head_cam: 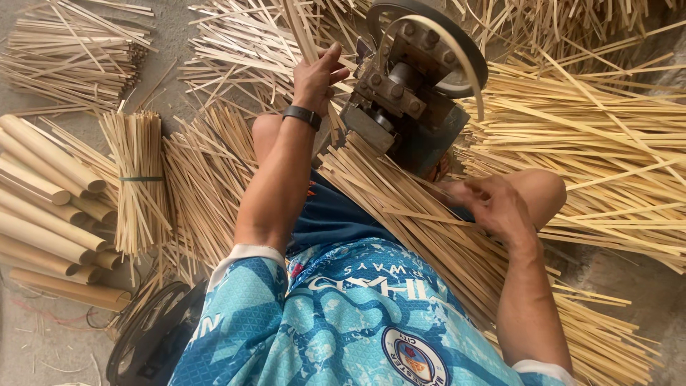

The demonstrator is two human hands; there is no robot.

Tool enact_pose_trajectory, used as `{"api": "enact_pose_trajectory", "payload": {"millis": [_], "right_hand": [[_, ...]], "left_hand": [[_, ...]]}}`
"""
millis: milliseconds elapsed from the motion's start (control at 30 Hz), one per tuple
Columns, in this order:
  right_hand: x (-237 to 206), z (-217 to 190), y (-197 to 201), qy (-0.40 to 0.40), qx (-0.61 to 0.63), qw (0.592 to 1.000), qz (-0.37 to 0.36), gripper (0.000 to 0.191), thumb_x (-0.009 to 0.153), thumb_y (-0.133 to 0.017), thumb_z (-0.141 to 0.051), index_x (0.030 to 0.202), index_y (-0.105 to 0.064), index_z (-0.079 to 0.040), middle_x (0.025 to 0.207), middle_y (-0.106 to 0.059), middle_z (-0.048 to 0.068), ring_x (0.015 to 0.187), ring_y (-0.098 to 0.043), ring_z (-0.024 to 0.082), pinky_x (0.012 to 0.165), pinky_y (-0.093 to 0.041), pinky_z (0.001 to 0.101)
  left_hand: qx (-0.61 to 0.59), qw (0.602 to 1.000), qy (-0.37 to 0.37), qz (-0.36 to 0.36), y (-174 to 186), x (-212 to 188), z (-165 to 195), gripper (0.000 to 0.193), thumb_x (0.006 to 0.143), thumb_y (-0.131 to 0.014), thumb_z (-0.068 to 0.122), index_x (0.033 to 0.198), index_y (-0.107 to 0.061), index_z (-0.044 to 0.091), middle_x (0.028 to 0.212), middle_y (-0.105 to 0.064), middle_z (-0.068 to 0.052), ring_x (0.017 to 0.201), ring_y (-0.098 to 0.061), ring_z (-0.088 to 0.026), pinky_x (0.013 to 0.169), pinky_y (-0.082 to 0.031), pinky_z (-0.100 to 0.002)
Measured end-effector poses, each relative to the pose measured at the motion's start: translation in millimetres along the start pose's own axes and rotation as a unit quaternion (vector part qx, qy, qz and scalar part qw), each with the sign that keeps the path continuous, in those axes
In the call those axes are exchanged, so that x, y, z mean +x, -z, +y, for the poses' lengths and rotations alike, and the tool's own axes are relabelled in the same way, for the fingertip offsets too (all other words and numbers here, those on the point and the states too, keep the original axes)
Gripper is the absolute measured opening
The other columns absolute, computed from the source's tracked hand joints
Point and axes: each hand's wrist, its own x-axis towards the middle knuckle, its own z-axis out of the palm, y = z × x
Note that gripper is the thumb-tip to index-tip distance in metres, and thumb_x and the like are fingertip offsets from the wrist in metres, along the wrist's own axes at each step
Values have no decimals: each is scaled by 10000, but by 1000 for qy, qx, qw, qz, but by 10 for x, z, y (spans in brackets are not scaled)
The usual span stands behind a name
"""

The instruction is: The person sits on the floor and repeatedly feeds thin wooden sticks into a grinding machine to sharpen their ends. They hold a bundle of sticks in the left hand and feed them one by one into the machine with the right hand, then place the sharpened sticks into a pile on the right.

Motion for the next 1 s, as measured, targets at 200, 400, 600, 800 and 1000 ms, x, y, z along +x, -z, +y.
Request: {"api": "enact_pose_trajectory", "payload": {"millis": [200, 400, 600, 800, 1000], "right_hand": [[-253, 176, -33, -16, 101, 995, 15, 205, 877, -792, -193, 1025, -782, -51, 948, -757, 112, 756, -663, 209, 664, -525, 352], [-443, 163, 314, -7, 130, 985, 113, 136, 971, -785, -155, 1074, -793, -65, 948, -764, 83, 817, -700, 132, 690, -552, 269], [-301, 17, 484, -3, 86, 980, 177, 105, 999, -805, -137, 1061, -794, -53, 916, -756, 86, 818, -695, 151, 743, -534, 281], [-198, -12, 496, 67, 36, 980, 183, 85, 1029, -779, -129, 1059, -787, -49, 1017, -769, 88, 918, -734, 187, 857, -570, 308], [-48, 0, 424, 40, -69, 981, 175, 136, 1027, -818, -217, 1056, -820, -84, 856, -742, 93, 739, -685, 218, 656, -520, 352]], "left_hand": [[-72, 993, -81, 43, 64, 227, -99, 212, 892, -713, -10, 1073, -613, -59, 929, -736, -174, 730, -761, -222, 604, -704, -284], [31, 985, -156, 63, 485, 368, 225, 324, 891, -727, 70, 1170, -596, -30, 934, -735, -161, 783, -755, -238, 698, -704, -335], [3, 953, -285, -104, 649, 170, 308, 504, 941, -793, 101, 1322, -511, -68, 1037, -764, -203, 952, -783, -260, 831, -712, -382], [-39, 951, -278, -127, 693, 26, 268, 479, 917, -828, 132, 1304, -604, -37, 1059, -794, -176, 948, -774, -217, 831, -660, -363], [117, 948, -276, 107, 870, 178, 227, 494, 818, -903, 191, 1190, -672, -38, 1066, -740, -177, 987, -759, -259, 835, -707, -346]]}}
